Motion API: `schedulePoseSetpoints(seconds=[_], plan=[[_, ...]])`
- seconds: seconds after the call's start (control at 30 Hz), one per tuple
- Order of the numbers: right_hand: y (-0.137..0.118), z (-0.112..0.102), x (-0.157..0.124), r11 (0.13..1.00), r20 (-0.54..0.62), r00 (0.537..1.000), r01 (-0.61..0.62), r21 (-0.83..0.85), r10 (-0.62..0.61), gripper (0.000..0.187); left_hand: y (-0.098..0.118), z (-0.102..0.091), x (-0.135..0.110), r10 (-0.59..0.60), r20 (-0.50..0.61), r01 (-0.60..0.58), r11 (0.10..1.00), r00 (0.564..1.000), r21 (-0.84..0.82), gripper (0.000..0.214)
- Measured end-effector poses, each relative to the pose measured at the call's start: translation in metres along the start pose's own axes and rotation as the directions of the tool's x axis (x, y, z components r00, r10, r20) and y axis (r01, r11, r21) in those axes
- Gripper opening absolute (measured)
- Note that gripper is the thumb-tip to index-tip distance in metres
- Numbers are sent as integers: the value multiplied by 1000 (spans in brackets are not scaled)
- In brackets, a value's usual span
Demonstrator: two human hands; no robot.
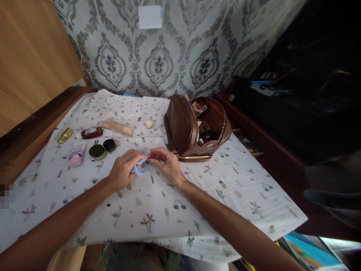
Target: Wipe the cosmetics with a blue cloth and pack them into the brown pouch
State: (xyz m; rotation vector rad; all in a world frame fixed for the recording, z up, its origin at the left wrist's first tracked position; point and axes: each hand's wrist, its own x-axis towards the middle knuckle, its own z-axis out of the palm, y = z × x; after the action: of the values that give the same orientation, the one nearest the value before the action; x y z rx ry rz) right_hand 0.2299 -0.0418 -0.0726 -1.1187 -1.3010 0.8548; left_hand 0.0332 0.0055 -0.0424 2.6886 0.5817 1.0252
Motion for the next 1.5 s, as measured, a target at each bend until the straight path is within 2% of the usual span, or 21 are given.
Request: schedulePoseSetpoints(seconds=[0.1,0.27,0.5,0.77,1.0,1.13,1.23,1.3,1.4,1.5], plan=[[1,0,1,999,4,1000,-26,38,26,35,-5,-1,0,-77,7,76,996,997,44,34],[1,-1,1,996,20,1000,-26,90,24,33,-12,-1,0,-162,-5,162,987,987,18,35],[0,0,0,991,52,998,32,129,-39,29,-7,2,0,-17,-51,8,986,999,-164,40],[-2,0,0,994,13,999,46,101,-47,27,3,-2,5,-5,31,9,989,1000,-145,31],[-5,-2,2,997,24,1000,15,78,-17,29,-9,-5,3,-41,104,48,996,994,-72,20],[-7,-3,3,996,23,999,-34,82,33,32,-19,-5,1,-107,177,106,994,978,15,17],[-8,-5,4,994,4,999,-52,100,52,34,-22,-5,1,-176,229,177,984,957,13,25],[-10,-6,5,992,-14,998,-65,112,67,34,-22,-7,2,-249,236,271,960,939,-65,27],[-13,-7,5,988,-38,995,-90,128,96,35,-19,-11,5,-401,219,449,856,890,-257,27],[-16,-7,5,982,-23,992,-122,146,126,37,-17,-12,8,-499,150,513,758,854,-403,28]])
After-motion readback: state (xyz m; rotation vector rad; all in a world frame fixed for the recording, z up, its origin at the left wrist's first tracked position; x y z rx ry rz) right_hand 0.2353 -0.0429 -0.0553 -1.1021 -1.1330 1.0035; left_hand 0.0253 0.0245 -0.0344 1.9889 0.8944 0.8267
